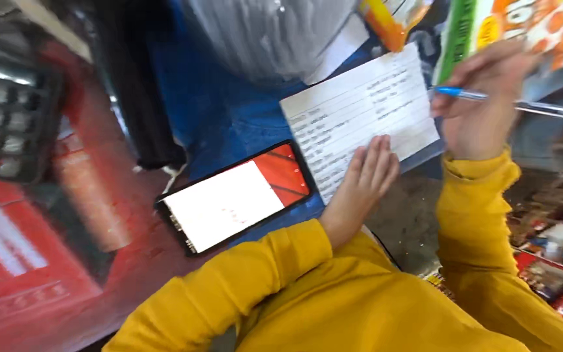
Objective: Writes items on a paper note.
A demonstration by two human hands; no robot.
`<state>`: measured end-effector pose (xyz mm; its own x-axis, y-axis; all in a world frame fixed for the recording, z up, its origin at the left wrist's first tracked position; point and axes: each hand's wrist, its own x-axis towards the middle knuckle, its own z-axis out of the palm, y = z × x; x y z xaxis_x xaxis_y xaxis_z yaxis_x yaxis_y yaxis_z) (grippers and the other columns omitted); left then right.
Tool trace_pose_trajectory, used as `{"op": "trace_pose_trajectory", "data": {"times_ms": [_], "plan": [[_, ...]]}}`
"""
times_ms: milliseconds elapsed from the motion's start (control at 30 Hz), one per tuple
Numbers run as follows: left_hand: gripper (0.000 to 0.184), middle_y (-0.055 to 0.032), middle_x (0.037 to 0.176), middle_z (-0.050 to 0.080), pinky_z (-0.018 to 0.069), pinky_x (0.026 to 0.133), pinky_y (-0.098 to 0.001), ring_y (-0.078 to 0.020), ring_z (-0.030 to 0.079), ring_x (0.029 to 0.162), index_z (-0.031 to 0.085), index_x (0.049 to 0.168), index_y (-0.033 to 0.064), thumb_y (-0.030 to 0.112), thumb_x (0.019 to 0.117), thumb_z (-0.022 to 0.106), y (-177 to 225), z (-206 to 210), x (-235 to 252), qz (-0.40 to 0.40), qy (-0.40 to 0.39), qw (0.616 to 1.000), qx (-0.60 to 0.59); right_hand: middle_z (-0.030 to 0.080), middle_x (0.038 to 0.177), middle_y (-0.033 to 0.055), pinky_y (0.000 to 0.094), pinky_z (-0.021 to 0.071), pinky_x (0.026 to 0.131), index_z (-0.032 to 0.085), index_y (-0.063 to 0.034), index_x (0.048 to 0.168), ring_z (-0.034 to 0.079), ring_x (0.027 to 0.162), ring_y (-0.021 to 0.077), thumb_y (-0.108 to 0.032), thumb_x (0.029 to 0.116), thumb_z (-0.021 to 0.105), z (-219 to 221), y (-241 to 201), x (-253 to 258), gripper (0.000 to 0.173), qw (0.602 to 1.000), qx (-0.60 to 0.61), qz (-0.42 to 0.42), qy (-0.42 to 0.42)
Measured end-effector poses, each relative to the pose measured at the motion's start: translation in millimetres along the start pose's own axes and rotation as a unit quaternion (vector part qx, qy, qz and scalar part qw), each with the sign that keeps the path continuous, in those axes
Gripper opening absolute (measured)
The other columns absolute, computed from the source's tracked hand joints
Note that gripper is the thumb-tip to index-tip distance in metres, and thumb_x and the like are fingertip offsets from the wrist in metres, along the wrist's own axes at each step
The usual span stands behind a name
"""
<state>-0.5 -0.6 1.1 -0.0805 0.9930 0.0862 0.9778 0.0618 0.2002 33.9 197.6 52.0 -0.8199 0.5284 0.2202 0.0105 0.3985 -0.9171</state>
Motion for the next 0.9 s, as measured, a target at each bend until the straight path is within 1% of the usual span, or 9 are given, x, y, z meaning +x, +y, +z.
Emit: {"op": "trace_pose_trajectory", "data": {"times_ms": [100,167,233,300,400,467,533,633,900], "plan": [[0.059,-0.0324,0.16,0.028,0.028,0.118,-0.051,-0.0397,0.03,0.151,0.041,0.151,-0.0036,-0.008,0.0937,0.057,2,1,1,-0.014,0.014,0.999,0.033,0.065,0.102,-0.0171,0.02,0.06,0.075,0.063,-0.0238,0.101,0.067,0.087,-0.0006,-0.028,0.1051,0.058,9,22,9,0.008,0.995,0.017,-0.062,-0.08],[0.058,-0.0326,0.159,0.03,0.0307,0.116,-0.0508,-0.0399,0.032,0.15,0.043,0.149,-0.0037,-0.01,0.0927,0.057,3,3,1,-0.018,0.024,0.999,0.034,0.064,0.104,-0.0144,0.0201,0.0598,0.077,0.066,-0.0235,0.094,0.067,0.091,0.0005,-0.03,0.1006,0.066,11,33,15,0.01,0.991,0.029,-0.086,-0.098],[0.059,-0.0316,0.159,0.03,0.0311,0.116,-0.0503,-0.0393,0.033,0.15,0.042,0.15,-0.0025,-0.01,0.0933,0.056,3,3,1,-0.017,0.024,0.999,0.039,0.067,0.093,-0.0153,0.0194,0.0587,0.066,0.066,-0.0248,0.084,0.067,0.078,-0.0002,-0.028,0.1046,0.055,12,35,19,0.023,0.992,0.062,-0.074,-0.077],[0.059,-0.0311,0.16,0.03,0.0303,0.116,-0.0497,-0.0392,0.032,0.15,0.04,0.151,-0.0018,-0.01,0.0941,0.055,2,2,1,-0.014,0.017,0.999,0.048,0.067,0.072,-0.0156,0.0168,0.0539,0.051,0.063,-0.0257,0.071,0.063,0.058,-0.0018,-0.026,0.1074,0.041,13,31,21,0.043,0.992,0.098,-0.054,-0.053],[0.059,-0.0352,0.16,0.026,0.0278,0.118,-0.0482,-0.0439,0.029,0.15,0.041,0.151,-0.0022,-0.01,0.0946,0.053,0,0,1,-0.012,0.013,0.998,0.052,0.06,0.057,-0.0165,0.013,0.0448,0.041,0.054,-0.0264,0.061,0.053,0.044,-0.0049,-0.023,0.1088,0.034,23,21,21,0.052,0.996,0.08,-0.021,-0.029],[0.056,-0.037,0.158,0.027,0.0299,0.117,-0.0464,-0.0455,0.031,0.148,0.042,0.151,-0.0007,-0.008,0.0965,0.051,1,0,2,-0.014,0.012,0.997,0.08,0.052,0.051,-0.0165,0.0134,0.0407,0.038,0.046,-0.0257,0.06,0.048,0.04,-0.005,-0.018,0.1097,0.031,35,17,21,0.053,1.0,0.029,0.01,0.005],[0.056,-0.0374,0.158,0.027,0.0293,0.117,-0.0456,-0.0448,0.031,0.149,0.041,0.152,-0.0004,-0.009,0.0968,0.05,1,0,2,-0.014,0.005,0.995,0.096,0.049,0.049,-0.0173,0.0134,0.0384,0.037,0.046,-0.025,0.061,0.046,0.039,-0.0061,-0.014,0.1071,0.04,43,20,20,0.047,0.999,-0.023,0.012,0.043],[0.057,-0.0364,0.158,0.029,0.0298,0.117,-0.0444,-0.0437,0.034,0.148,0.041,0.152,-0.0006,-0.009,0.0958,0.051,1,1,2,-0.016,0.016,0.997,0.078,0.05,0.051,-0.0188,0.0131,0.0381,0.039,0.049,-0.0246,0.065,0.046,0.041,-0.008,-0.013,0.1053,0.045,43,25,18,0.042,0.996,-0.06,-0.011,0.058],[0.057,-0.0344,0.156,0.034,0.0305,0.117,-0.042,-0.0404,0.038,0.147,0.043,0.149,-0.0014,-0.011,0.094,0.053,1,3,1,-0.026,0.043,0.998,0.04,0.046,0.05,-0.0181,0.014,0.0371,0.042,0.043,-0.0237,0.061,0.043,0.042,-0.0081,-0.01,0.1035,0.049,44,29,16,0.045,0.991,-0.108,-0.032,0.077]]}}
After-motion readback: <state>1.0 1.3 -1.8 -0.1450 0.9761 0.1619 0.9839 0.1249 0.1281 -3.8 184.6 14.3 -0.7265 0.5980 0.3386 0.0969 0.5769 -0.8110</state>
